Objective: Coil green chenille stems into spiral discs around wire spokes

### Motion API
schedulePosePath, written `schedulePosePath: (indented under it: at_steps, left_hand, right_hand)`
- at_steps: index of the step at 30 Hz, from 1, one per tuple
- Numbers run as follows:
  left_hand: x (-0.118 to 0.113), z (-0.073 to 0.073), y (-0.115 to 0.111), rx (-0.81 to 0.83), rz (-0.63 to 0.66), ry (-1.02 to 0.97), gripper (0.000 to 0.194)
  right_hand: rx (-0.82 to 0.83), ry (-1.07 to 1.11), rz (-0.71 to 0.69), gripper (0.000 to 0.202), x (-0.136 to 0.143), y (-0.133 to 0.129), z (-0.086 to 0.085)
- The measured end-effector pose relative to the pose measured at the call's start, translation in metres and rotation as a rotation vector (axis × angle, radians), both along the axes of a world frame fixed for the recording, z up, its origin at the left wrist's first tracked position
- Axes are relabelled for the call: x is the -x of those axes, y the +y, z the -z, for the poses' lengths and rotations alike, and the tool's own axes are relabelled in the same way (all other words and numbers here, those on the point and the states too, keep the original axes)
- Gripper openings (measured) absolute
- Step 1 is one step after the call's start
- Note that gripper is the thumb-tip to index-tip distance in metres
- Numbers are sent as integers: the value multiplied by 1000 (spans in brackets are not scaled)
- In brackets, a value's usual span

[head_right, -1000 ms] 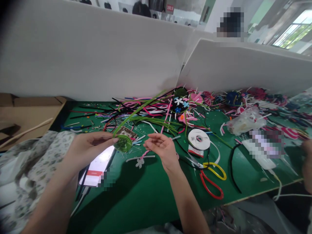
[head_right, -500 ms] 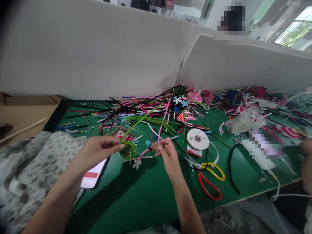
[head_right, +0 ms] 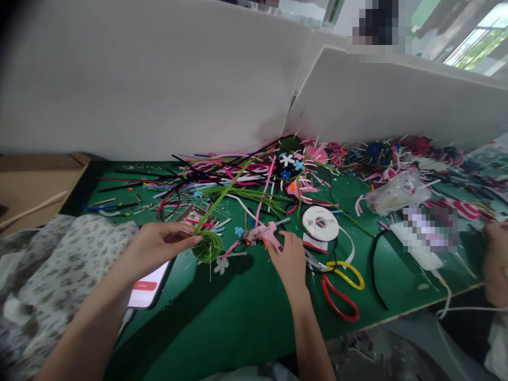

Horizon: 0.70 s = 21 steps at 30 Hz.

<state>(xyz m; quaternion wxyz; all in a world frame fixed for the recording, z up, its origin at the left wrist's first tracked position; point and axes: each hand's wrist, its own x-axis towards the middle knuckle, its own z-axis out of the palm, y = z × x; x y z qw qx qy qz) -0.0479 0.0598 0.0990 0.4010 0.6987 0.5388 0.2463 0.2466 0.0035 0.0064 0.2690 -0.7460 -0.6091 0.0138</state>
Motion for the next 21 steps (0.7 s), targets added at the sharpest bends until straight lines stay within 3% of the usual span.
schedulePosePath:
  at_steps: [3,7,11,15,21]
  left_hand:
    - [0,-1,-1,-10,7,9,29]
    - [1,-5,-2,-24,-5,30,28]
    - [1,-4,-2,-20,-3,35,28]
    - [0,-2,-4,-25,26,29,28]
    - [-3,-2,-7,-10,59,6,27]
  right_hand:
    - [40,-14,0,39,8,4,4]
    - [48,-36,3,53,18,5,7]
    - [-40,-19,10,51,21,4,8]
    - [-255,142,71,45,26,1,-6]
    - [-273,445,13,48,48,-7,-31]
